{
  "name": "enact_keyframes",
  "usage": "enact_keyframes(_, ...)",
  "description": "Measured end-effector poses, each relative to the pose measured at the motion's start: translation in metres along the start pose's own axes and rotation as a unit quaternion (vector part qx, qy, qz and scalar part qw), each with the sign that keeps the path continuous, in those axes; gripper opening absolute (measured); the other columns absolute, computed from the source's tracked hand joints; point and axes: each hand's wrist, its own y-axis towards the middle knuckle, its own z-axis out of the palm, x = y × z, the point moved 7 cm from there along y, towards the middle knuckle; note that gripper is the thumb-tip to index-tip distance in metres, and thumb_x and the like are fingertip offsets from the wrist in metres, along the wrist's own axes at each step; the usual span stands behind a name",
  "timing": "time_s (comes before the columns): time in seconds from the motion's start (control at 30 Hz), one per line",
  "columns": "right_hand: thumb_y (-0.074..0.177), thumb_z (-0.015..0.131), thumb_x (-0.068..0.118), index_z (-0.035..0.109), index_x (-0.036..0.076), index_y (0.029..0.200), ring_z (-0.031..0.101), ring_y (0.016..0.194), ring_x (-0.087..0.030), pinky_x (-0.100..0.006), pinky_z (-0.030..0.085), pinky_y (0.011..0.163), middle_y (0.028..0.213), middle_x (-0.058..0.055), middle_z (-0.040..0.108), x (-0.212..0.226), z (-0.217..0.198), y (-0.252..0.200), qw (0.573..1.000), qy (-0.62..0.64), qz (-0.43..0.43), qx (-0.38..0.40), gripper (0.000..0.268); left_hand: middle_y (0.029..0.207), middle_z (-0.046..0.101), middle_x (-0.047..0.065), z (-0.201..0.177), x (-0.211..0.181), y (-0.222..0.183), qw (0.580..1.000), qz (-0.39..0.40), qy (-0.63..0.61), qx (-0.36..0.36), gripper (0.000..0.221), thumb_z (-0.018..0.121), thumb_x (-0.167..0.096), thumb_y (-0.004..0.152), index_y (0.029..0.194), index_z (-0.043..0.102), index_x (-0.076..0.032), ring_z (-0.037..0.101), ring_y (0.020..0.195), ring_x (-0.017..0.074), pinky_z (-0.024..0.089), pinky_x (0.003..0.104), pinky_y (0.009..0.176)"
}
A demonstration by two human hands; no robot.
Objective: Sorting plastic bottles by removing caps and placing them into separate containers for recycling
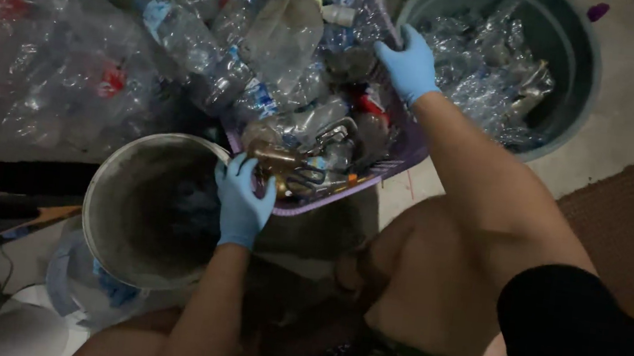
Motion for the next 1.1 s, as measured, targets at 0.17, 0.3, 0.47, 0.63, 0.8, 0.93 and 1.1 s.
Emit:
enact_keyframes(0.17, 0.093, 0.077, 0.041, 0.033, 0.003, 0.155, 0.040, 0.144, -0.037, -0.050, 0.035, 0.119, 0.158, -0.019, 0.040, 0.008, 0.022, 0.044, 0.999, -0.048, -0.010, -0.008, 0.084, 0.132, 0.060, 0.019, 0.010, 0.006, -0.004, 0.999, -0.023, 0.002, 0.041, 0.049, 0.080, -0.027, 0.085, 0.123, 0.065, 0.001, 0.053, 0.123, 0.0443, 0.032, 0.058, 0.115)
enact_keyframes(0.3, 0.083, 0.081, 0.032, 0.066, 0.013, 0.114, 0.072, 0.110, -0.031, -0.045, 0.056, 0.090, 0.116, -0.012, 0.076, 0.018, 0.037, 0.084, 0.994, -0.027, -0.090, -0.061, 0.040, 0.139, 0.057, 0.021, 0.014, 0.009, -0.004, 0.995, -0.052, 0.024, 0.081, 0.055, 0.076, -0.027, 0.087, 0.132, 0.058, -0.001, 0.048, 0.127, 0.0464, 0.032, 0.053, 0.116)
enact_keyframes(0.47, 0.084, 0.077, 0.038, 0.073, 0.016, 0.101, 0.073, 0.092, -0.032, -0.046, 0.055, 0.076, 0.097, -0.012, 0.077, -0.012, 0.067, 0.149, 0.990, -0.053, -0.101, -0.088, 0.028, 0.137, 0.056, 0.022, 0.022, 0.014, -0.004, 0.994, -0.044, 0.026, 0.101, 0.056, 0.076, -0.024, 0.085, 0.132, 0.057, -0.001, 0.054, 0.129, 0.0402, 0.022, 0.064, 0.120)
enact_keyframes(0.63, 0.083, 0.079, 0.040, 0.078, 0.017, 0.091, 0.074, 0.087, -0.020, -0.041, 0.055, 0.078, 0.089, -0.005, 0.079, -0.017, 0.069, 0.154, 0.994, -0.002, -0.041, -0.098, 0.024, 0.139, 0.056, 0.021, 0.022, 0.016, -0.004, 0.991, -0.059, 0.040, 0.110, 0.056, 0.073, -0.028, 0.087, 0.134, 0.057, -0.002, 0.052, 0.129, 0.0401, 0.021, 0.061, 0.121)
enact_keyframes(0.8, 0.092, 0.067, 0.031, 0.077, 0.015, 0.100, 0.065, 0.081, -0.013, -0.035, 0.055, 0.075, 0.092, -0.003, 0.077, 0.008, 0.036, 0.114, 0.992, 0.064, 0.033, -0.104, 0.020, 0.142, 0.054, 0.019, 0.014, 0.010, 0.000, 0.987, -0.108, -0.036, 0.110, 0.048, 0.071, -0.024, 0.091, 0.132, 0.060, -0.001, 0.041, 0.132, 0.0505, 0.030, 0.061, 0.116)
enact_keyframes(0.93, 0.094, 0.065, 0.036, 0.069, 0.018, 0.084, 0.054, 0.068, -0.011, -0.034, 0.046, 0.061, 0.076, -0.001, 0.069, 0.057, 0.012, 0.048, 0.991, 0.085, 0.027, -0.095, 0.021, 0.130, 0.063, 0.021, 0.005, 0.002, 0.003, 0.997, -0.057, -0.006, 0.046, 0.045, 0.072, -0.028, 0.089, 0.123, 0.066, 0.001, 0.050, 0.121, 0.0472, 0.039, 0.057, 0.108)
enact_keyframes(1.1, 0.096, 0.067, 0.030, 0.069, 0.012, 0.119, 0.070, 0.103, -0.015, -0.035, 0.059, 0.096, 0.118, -0.004, 0.075, 0.100, 0.002, -0.046, 0.995, 0.101, -0.001, 0.000, 0.030, 0.132, 0.063, 0.012, 0.019, 0.018, -0.006, 0.996, -0.090, -0.001, 0.017, 0.039, 0.065, -0.033, 0.092, 0.122, 0.068, -0.008, 0.043, 0.137, 0.0448, 0.031, 0.059, 0.116)
